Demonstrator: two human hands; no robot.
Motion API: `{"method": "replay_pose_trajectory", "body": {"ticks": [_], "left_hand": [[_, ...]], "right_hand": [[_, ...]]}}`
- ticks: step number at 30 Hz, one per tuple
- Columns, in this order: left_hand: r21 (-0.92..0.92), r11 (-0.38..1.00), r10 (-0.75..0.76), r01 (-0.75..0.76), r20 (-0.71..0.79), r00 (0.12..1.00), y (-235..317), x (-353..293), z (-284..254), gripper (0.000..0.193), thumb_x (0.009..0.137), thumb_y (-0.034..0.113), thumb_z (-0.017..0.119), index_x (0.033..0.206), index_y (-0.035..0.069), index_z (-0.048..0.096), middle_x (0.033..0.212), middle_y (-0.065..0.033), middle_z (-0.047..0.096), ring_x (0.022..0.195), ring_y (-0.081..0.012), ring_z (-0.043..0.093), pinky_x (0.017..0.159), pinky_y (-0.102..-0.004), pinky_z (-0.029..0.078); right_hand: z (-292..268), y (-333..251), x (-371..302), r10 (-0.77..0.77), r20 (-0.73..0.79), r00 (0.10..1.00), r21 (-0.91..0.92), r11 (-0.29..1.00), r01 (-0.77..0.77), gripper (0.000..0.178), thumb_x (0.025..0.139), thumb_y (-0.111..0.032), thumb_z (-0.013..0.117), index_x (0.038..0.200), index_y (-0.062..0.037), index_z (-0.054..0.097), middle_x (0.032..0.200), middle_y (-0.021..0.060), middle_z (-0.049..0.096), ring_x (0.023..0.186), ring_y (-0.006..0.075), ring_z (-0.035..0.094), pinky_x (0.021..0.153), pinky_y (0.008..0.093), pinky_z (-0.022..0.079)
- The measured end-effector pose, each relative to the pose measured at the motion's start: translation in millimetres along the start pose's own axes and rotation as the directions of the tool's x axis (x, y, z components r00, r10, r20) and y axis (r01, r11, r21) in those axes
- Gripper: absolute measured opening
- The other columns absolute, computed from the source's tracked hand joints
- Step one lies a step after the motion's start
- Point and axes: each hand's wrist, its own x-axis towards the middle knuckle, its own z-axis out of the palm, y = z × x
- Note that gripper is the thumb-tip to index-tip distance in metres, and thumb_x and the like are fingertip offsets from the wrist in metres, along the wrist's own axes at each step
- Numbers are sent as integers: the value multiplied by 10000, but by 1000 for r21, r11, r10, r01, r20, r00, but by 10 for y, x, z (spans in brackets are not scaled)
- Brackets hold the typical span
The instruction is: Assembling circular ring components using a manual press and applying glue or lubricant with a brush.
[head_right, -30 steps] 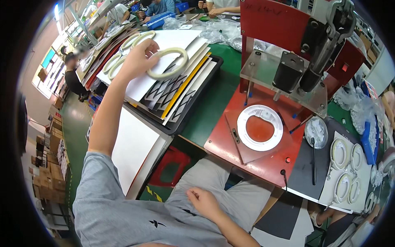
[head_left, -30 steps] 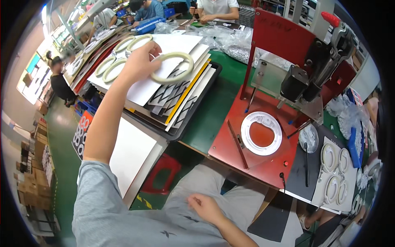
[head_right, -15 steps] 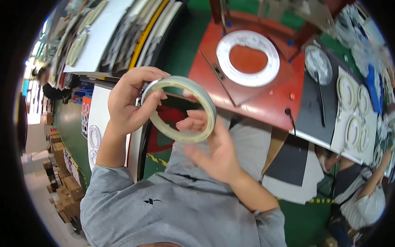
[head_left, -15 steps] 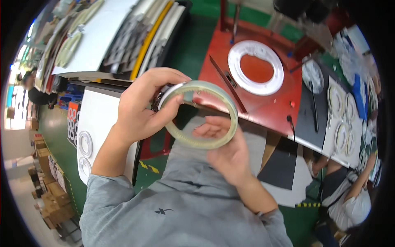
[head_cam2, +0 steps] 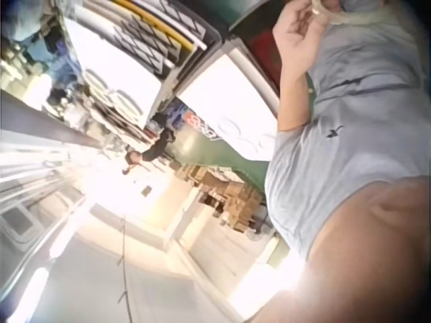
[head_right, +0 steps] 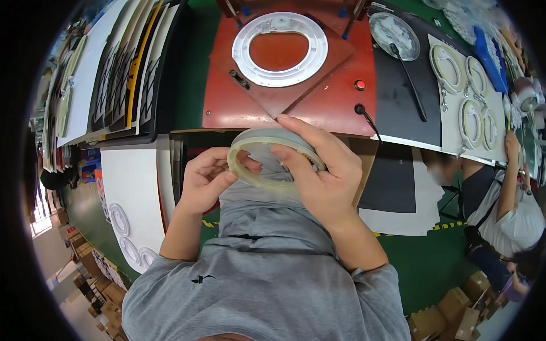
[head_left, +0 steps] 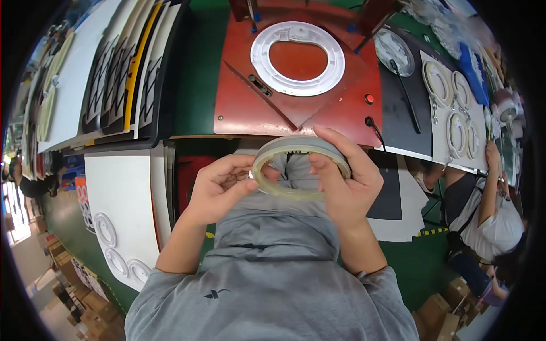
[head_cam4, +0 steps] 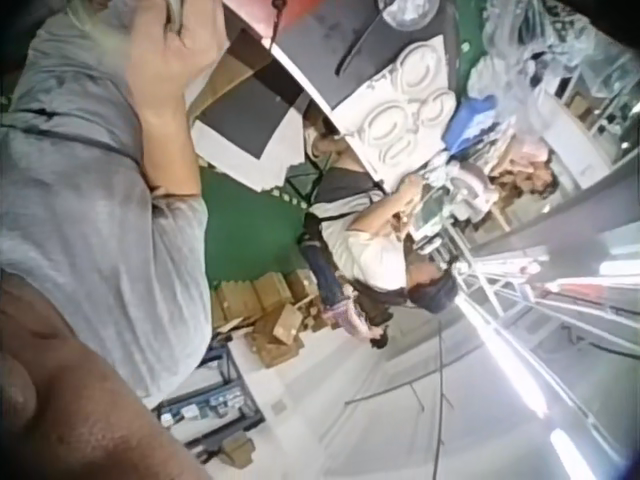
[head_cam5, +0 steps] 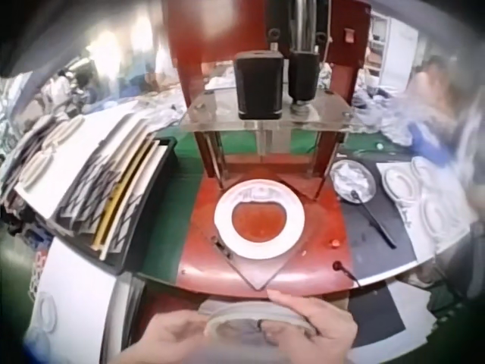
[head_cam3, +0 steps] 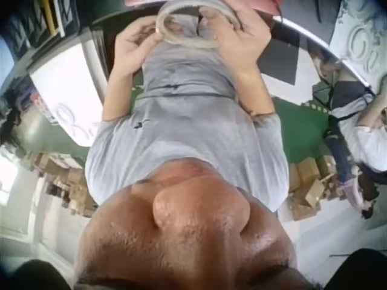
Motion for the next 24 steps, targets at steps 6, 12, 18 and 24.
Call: {"method": "replay_pose_trajectory", "body": {"ticks": [6,12,18,24], "left_hand": [[27,996,88,-85,-127,988,-24,129,147,322,1066,64,572,1362,-65,555,1177,-148,707,1082,-240,707,972,-382,561],[-267,957,26,-114,-313,949,13,196,92,341,1105,207,538,1343,-37,564,1109,-134,697,1024,-274,731,924,-413,601],[-464,886,-134,12,-230,964,-9,161,151,382,1118,259,506,1371,-24,552,1105,-95,697,1000,-245,736,873,-367,612],[-577,800,-293,165,-136,947,-21,126,209,391,1120,272,494,1378,-16,551,1075,-72,707,981,-188,737,827,-298,625]], "right_hand": [[12,68,-9,-129,-58,990,-67,990,125,452,884,-1,807,1316,38,681,1073,124,759,883,154,713,765,251,546],[-53,64,-32,47,291,955,587,780,-218,518,1099,-251,524,1488,83,447,1161,228,707,1071,262,700,930,379,566],[-72,97,16,-3,444,896,663,674,-326,394,1040,-31,595,1403,108,524,1169,214,727,1134,266,712,967,383,575],[58,18,49,82,360,929,798,488,-352,602,958,-311,770,1304,126,541,974,216,750,895,276,766,828,374,619]]}}
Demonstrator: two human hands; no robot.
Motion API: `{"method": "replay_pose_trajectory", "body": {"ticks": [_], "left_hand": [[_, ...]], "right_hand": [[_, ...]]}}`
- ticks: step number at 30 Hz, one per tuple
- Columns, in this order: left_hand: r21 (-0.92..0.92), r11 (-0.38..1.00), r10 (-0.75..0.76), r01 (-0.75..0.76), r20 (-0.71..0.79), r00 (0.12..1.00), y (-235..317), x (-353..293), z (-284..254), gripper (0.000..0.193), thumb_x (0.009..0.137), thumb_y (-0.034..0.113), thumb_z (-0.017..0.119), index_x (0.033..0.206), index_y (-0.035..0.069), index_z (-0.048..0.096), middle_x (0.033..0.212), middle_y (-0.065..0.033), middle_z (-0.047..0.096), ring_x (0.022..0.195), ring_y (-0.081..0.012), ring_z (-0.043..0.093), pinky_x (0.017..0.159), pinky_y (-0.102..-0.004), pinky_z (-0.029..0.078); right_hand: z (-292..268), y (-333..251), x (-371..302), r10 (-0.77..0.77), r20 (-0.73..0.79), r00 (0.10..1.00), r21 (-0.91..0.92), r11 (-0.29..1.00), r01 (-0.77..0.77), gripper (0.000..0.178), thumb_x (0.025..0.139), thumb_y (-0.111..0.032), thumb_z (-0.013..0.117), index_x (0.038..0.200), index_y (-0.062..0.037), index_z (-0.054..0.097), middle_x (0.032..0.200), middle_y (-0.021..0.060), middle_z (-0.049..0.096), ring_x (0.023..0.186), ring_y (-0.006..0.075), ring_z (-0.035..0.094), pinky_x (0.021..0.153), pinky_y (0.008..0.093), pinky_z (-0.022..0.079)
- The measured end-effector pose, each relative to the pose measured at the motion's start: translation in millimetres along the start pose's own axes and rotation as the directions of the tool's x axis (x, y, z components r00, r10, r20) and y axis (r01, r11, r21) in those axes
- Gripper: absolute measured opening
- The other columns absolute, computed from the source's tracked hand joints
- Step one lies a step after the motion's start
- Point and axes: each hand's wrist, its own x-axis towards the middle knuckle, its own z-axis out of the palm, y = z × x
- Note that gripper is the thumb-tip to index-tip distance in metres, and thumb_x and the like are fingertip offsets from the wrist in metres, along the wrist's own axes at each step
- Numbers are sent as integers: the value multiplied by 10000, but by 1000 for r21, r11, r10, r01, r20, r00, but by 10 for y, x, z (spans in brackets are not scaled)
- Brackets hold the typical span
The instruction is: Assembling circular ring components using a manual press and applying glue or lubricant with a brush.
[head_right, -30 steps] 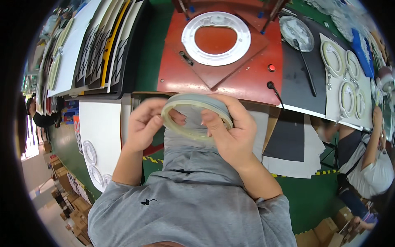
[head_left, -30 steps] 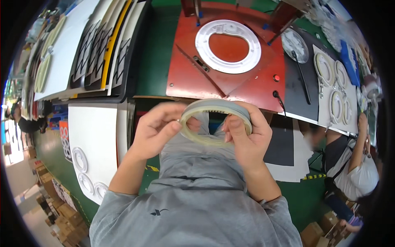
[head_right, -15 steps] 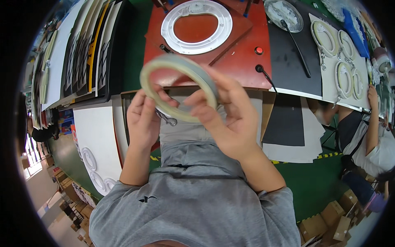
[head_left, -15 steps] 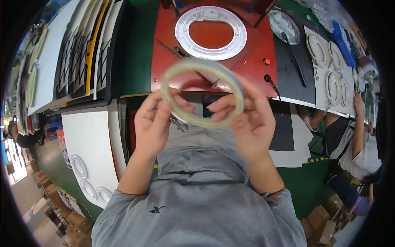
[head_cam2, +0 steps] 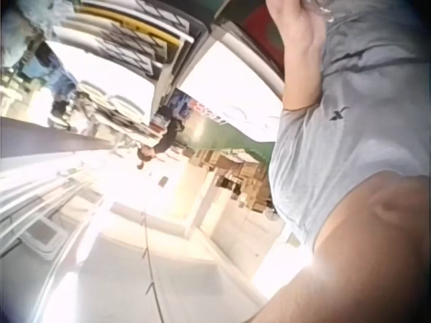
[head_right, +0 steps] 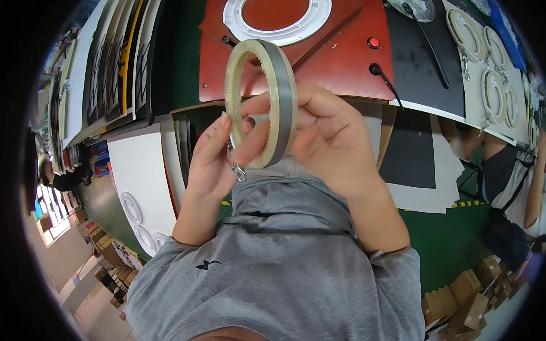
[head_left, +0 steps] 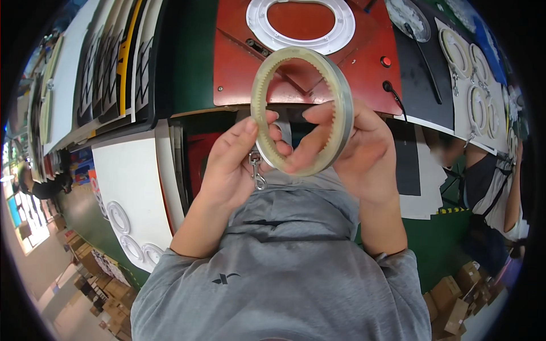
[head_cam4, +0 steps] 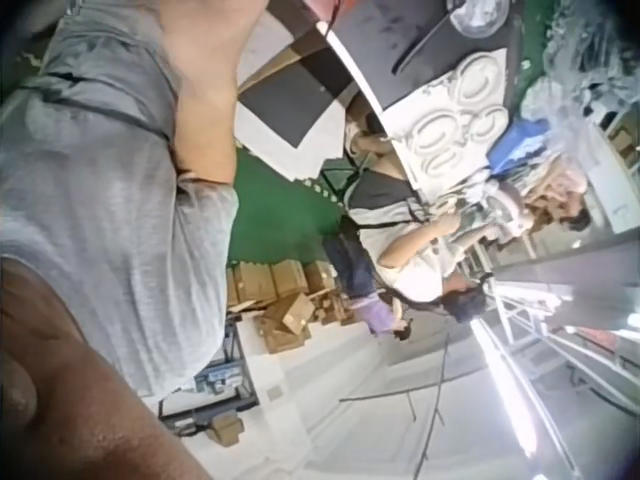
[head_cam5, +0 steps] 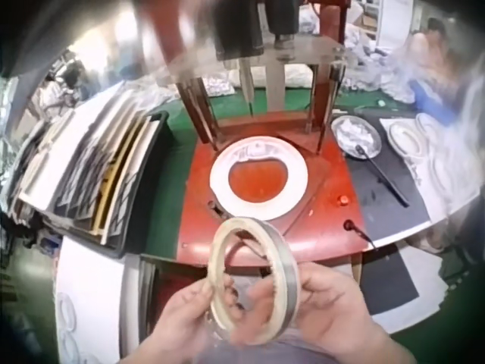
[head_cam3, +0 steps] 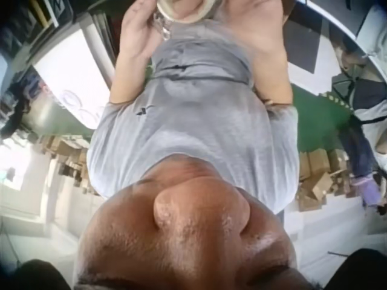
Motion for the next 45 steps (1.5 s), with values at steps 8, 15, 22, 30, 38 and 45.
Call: {"method": "replay_pose_trajectory", "body": {"ticks": [8,15,22,30,38,45], "left_hand": [[-157,982,-112,100,-67,991,71,-57,146,385,1122,245,482,1393,-24,535,1176,-115,692,1081,-246,726,914,-362,638],[68,997,20,-22,30,999,174,-107,124,397,1118,222,487,1413,-40,531,1181,-156,707,1065,-265,734,952,-391,614],[532,748,282,-397,287,915,141,-92,236,406,1024,27,620,1405,-95,552,1232,-226,707,1114,-289,712,980,-413,577],[635,590,349,-499,357,867,77,-48,311,372,949,-8,714,1305,-89,645,1253,-211,712,1138,-240,703,962,-341,555],[600,501,419,-624,463,781,-26,190,336,386,831,34,844,1190,-27,719,1192,-163,757,976,-221,741,819,-309,572],[705,400,383,-586,452,806,47,293,364,358,761,-16,878,1088,-54,737,1076,-179,757,961,-247,734,852,-330,568]], "right_hand": [[-105,-86,29,2,101,995,-320,947,30,381,992,2,668,1336,117,552,1173,238,728,1055,278,744,937,377,594],[-9,-229,54,111,-34,993,-281,953,-116,552,1087,-410,555,1375,55,487,854,128,666,756,230,714,700,337,574],[-146,-371,-5,-92,-140,986,-349,936,37,362,1117,-332,502,927,-29,549,595,-3,441,443,53,362,431,219,261],[-337,-414,-46,-304,10,953,-280,914,295,393,1045,-360,658,878,-51,482,621,-17,467,414,14,305,385,215,219],[-418,-481,-44,-408,-28,913,-237,889,391,374,1010,-333,711,882,-42,515,654,8,489,483,40,343,429,233,269],[-445,-487,-103,-373,-108,922,-347,883,317,291,1020,-241,659,856,-33,539,670,14,497,505,43,371,453,244,267]]}}
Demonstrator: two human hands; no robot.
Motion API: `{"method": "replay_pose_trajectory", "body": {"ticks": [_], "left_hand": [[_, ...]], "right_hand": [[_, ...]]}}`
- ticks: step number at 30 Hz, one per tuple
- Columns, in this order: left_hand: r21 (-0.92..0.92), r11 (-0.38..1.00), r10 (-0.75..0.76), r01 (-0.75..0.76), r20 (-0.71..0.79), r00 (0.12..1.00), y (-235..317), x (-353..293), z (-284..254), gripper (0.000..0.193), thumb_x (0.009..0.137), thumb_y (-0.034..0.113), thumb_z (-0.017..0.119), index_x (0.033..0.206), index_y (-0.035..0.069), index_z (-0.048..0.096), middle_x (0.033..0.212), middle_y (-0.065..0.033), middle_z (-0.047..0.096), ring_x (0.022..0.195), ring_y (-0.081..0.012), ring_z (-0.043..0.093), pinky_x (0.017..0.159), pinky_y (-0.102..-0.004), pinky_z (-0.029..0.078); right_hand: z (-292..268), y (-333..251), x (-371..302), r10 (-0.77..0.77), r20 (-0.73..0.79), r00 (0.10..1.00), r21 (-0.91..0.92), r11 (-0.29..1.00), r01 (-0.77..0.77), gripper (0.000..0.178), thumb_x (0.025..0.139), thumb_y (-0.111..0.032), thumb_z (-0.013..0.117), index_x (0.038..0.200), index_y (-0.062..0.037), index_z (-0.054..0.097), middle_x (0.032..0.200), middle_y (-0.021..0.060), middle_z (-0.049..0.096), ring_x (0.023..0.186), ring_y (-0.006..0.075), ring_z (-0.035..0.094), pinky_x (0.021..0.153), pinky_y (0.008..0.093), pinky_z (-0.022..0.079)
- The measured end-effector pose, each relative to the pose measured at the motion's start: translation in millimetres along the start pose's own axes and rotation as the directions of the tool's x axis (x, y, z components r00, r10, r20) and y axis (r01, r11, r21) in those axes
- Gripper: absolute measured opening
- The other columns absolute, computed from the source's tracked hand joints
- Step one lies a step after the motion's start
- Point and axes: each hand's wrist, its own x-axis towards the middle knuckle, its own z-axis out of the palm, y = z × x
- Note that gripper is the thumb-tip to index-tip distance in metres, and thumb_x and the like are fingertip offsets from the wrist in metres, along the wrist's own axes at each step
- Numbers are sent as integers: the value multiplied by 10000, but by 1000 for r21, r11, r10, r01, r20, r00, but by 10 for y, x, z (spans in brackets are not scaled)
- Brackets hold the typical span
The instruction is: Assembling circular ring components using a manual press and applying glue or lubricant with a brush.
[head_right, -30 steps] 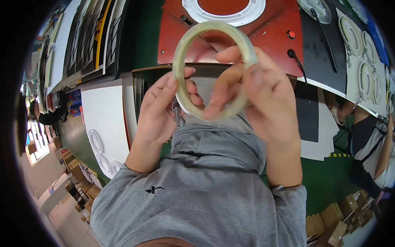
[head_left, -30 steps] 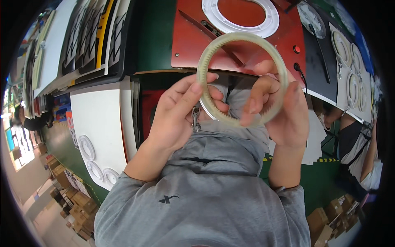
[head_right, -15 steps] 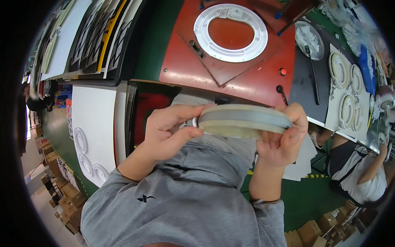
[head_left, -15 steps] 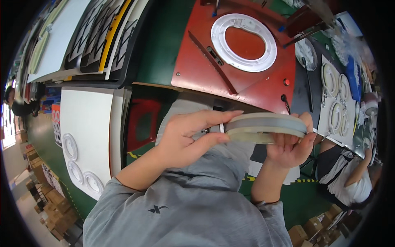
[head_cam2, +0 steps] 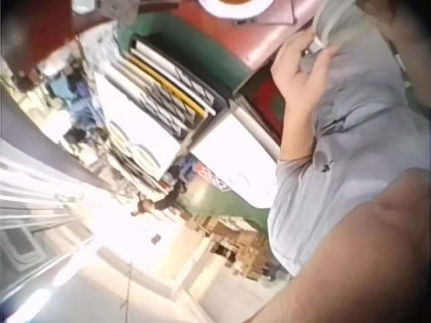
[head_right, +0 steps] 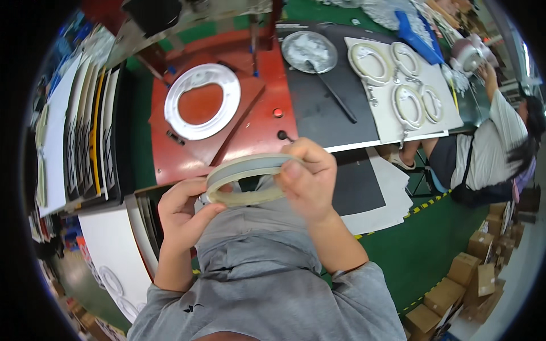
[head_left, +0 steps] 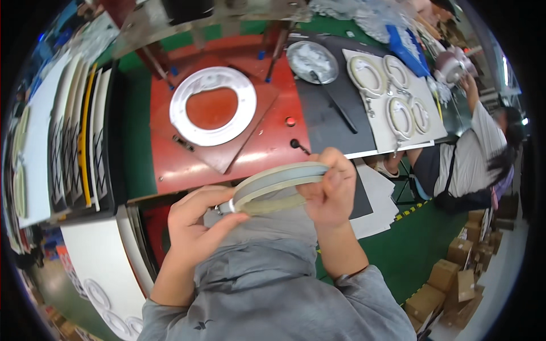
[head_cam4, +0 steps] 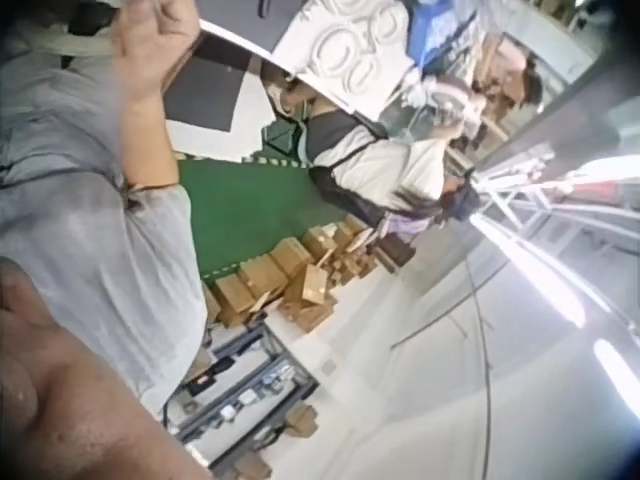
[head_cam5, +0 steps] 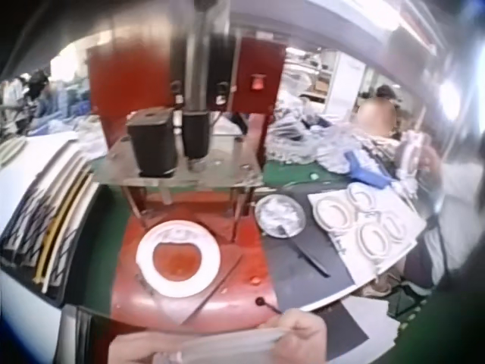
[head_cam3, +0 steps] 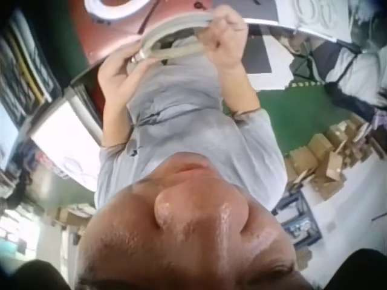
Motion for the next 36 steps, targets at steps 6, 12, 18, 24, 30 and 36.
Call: {"method": "replay_pose_trajectory", "body": {"ticks": [6,12,18,24,30,36], "left_hand": [[-160,962,-228,221,-23,973,-46,27,-74,366,840,-83,779,1196,-83,693,1098,-146,768,1039,-205,723,952,-316,548],[-139,961,-249,240,-55,967,-239,-2,-186,342,861,-92,762,1195,-91,692,1086,-105,745,1012,-161,689,919,-292,537],[-155,956,-261,250,-50,964,-301,-6,-225,326,861,-106,762,1178,-92,692,1092,-98,739,1010,-155,687,914,-286,540],[-183,953,-248,241,-13,969,-318,5,-238,350,859,-112,765,1198,-97,682,1111,-112,733,1031,-165,700,925,-291,558],[-196,953,-240,233,-12,971,-324,-20,-221,344,869,-115,753,1205,-96,681,1150,-125,725,1067,-177,693,961,-303,555],[-213,959,-197,189,-19,980,-290,-45,-228,359,857,-117,761,1207,-90,689,1139,-125,732,1052,-177,695,947,-307,555]], "right_hand": [[-393,-413,434,-100,-92,991,-633,774,20,360,1123,-281,499,1103,27,685,877,64,685,796,117,657,707,266,510],[-1213,-336,787,-341,-49,939,-996,-54,-72,201,920,-161,763,1051,-21,706,983,155,688,942,312,677,836,419,541],[-1234,-291,880,-320,-99,942,-990,-67,-126,164,933,-158,741,994,-24,668,974,163,685,895,352,681,787,420,542],[-1171,-423,1312,-427,-42,903,-987,-123,-104,195,971,-194,711,1036,-11,725,913,183,750,846,351,728,766,418,559],[-1186,-403,1458,-392,41,919,-944,-315,-92,170,963,-215,685,993,-62,753,951,160,744,875,391,704,771,483,550],[-1026,-705,1111,-336,-48,941,-997,-38,-65,201,993,-185,675,1085,-26,757,929,155,769,846,284,756,717,363,561]]}}
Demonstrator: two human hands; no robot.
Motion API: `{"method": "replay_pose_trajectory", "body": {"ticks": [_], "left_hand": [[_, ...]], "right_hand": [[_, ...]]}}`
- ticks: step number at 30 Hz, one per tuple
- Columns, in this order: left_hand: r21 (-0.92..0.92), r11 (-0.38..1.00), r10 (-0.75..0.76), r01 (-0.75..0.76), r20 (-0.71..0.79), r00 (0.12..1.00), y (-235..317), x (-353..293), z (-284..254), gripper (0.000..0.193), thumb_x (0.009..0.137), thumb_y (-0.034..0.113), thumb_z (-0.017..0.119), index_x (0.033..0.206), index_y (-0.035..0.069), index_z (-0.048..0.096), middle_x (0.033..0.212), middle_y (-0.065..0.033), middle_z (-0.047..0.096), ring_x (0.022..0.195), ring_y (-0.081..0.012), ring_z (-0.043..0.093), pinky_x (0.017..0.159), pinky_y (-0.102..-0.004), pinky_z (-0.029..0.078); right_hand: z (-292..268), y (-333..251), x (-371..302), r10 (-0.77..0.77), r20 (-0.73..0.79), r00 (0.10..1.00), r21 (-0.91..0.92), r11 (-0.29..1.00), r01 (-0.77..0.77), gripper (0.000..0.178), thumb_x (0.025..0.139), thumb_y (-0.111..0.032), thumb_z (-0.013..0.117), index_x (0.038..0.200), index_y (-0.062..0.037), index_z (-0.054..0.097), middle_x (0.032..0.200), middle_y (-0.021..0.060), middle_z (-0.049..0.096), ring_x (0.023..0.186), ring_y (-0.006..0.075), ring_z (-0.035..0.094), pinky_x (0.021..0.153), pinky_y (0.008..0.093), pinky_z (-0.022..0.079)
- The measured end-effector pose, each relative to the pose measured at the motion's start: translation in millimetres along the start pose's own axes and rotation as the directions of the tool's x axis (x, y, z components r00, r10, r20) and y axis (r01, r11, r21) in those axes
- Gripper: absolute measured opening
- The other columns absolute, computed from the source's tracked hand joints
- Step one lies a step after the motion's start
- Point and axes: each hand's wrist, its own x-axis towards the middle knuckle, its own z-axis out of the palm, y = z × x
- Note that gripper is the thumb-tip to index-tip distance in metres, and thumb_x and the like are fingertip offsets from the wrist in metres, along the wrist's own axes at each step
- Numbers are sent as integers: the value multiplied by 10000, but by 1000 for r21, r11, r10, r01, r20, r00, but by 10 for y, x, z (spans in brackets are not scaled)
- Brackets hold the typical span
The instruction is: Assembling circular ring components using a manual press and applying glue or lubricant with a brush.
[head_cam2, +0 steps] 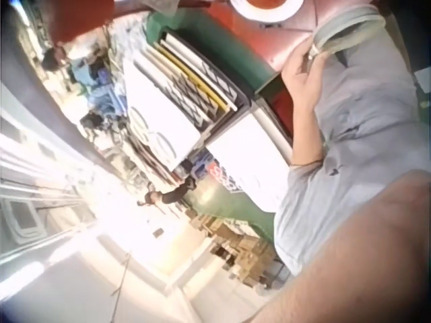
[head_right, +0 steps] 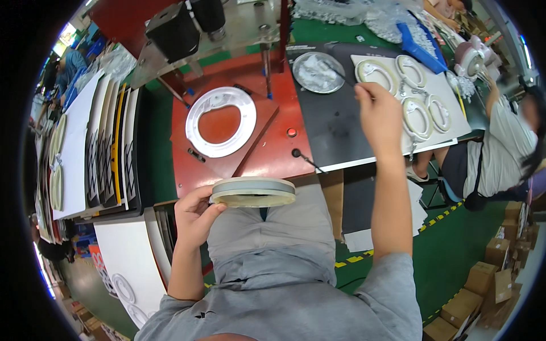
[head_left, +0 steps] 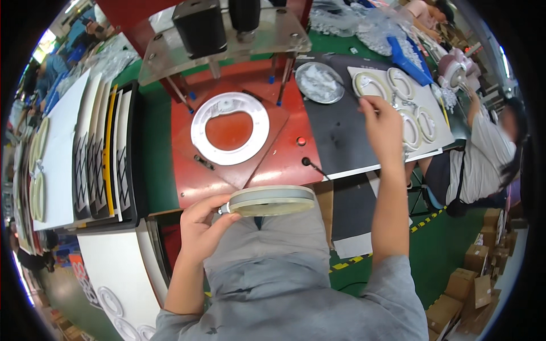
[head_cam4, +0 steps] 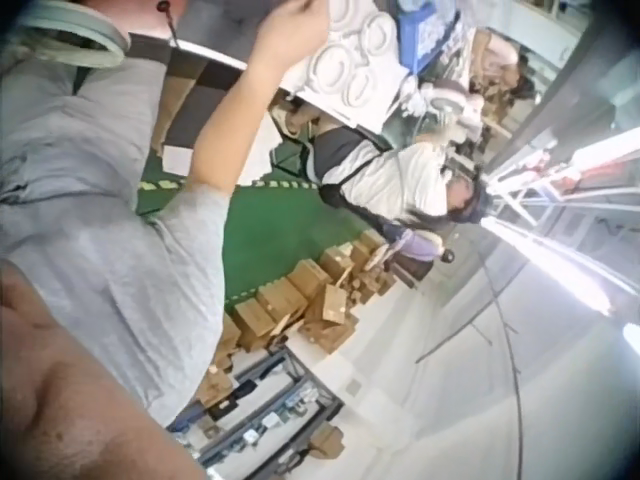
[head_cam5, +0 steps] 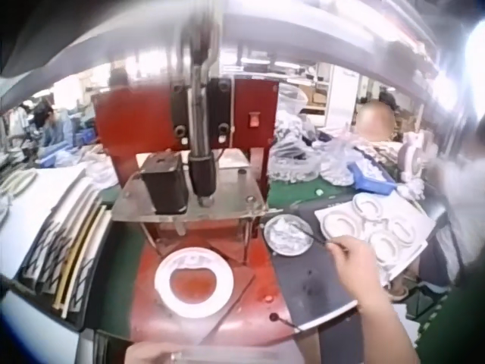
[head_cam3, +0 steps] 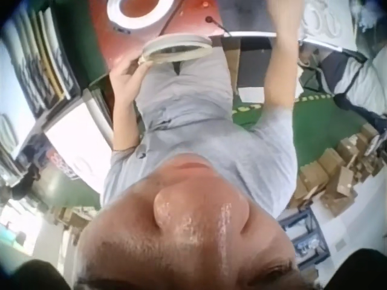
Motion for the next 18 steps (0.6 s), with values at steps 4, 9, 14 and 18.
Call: {"method": "replay_pose_trajectory", "body": {"ticks": [4,9,14,18], "left_hand": [[137,984,109,-118,66,992,349,-23,-74,323,823,-93,720,1146,-92,720,1106,-210,760,1039,-280,745,926,-335,578],[322,848,399,-421,134,907,784,152,-132,338,749,-107,662,1080,-83,727,1109,-245,754,1025,-342,754,888,-375,605],[442,679,573,-586,182,799,1006,312,-63,342,711,-76,703,1050,-62,743,1096,-243,749,964,-341,745,851,-373,595],[459,665,579,-589,181,795,1045,318,-53,307,762,-30,724,1067,-53,752,1172,-247,716,1022,-317,718,870,-360,591]], "right_hand": [[-347,-290,-344,216,198,956,440,852,-283,249,1049,-189,644,1167,15,725,917,63,745,679,60,591,584,214,445],[-549,-404,-825,168,356,919,626,688,-368,233,1101,-136,541,1211,27,667,884,77,690,494,26,416,452,184,283],[-655,-577,-1066,-44,440,897,723,610,-325,217,1059,-64,577,1207,70,664,884,139,713,511,36,482,470,174,376],[-669,-869,-1056,-151,383,911,706,684,-184,206,971,-18,679,1156,67,710,931,138,713,626,64,560,525,179,414]]}}
